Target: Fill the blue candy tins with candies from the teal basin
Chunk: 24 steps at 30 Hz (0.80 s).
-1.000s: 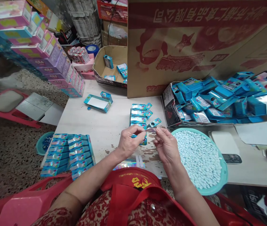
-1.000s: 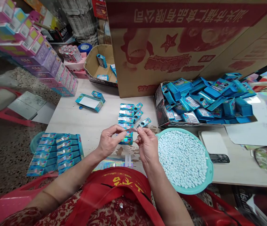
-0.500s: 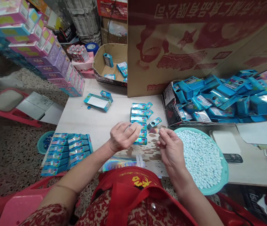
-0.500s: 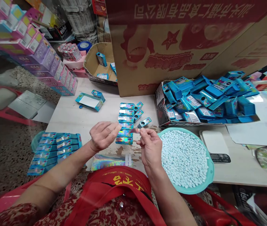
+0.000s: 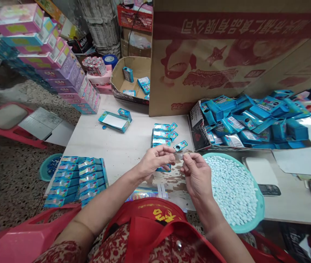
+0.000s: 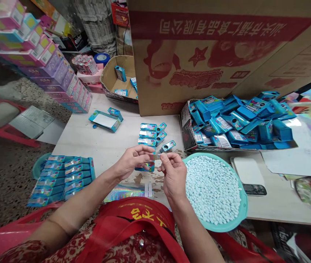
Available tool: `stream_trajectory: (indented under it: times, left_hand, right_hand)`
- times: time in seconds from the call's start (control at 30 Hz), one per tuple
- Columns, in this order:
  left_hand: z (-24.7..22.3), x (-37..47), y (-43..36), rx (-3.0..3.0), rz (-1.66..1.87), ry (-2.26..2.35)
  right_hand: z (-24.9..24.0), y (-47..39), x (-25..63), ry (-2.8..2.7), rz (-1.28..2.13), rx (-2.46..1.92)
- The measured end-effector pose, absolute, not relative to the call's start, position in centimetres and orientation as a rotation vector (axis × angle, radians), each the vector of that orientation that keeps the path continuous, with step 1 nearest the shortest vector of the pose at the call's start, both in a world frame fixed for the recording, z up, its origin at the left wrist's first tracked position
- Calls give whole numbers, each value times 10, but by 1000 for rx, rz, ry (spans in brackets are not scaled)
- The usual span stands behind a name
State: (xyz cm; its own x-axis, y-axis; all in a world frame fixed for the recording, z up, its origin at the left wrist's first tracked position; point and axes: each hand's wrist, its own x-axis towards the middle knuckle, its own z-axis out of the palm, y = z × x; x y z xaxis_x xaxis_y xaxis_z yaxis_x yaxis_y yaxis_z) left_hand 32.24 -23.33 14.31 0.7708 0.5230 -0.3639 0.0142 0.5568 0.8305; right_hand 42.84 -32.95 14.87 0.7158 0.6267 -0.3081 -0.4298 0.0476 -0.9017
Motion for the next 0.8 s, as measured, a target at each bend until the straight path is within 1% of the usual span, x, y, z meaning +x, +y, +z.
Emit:
stream_trajectory:
  times: [0.17, 0.3, 0.5, 0.67, 0.8]
  left_hand:
    - [141, 323, -229, 1076, 428, 865]
    - [141, 314, -217, 1200, 458, 939]
    - [142, 309, -208, 1267, 400, 899]
    - [135, 307, -200, 1302, 334, 896]
    - [123, 310, -176, 1352, 351, 911]
  right_hand:
    - [135, -326, 427, -144, 769, -1387]
    - [128, -324, 435, -110, 700, -1424]
    - [127, -319, 441, -401, 966, -1448]
    - [118, -303, 441, -607, 848, -1621]
    - [110, -275, 450, -808, 753, -1722]
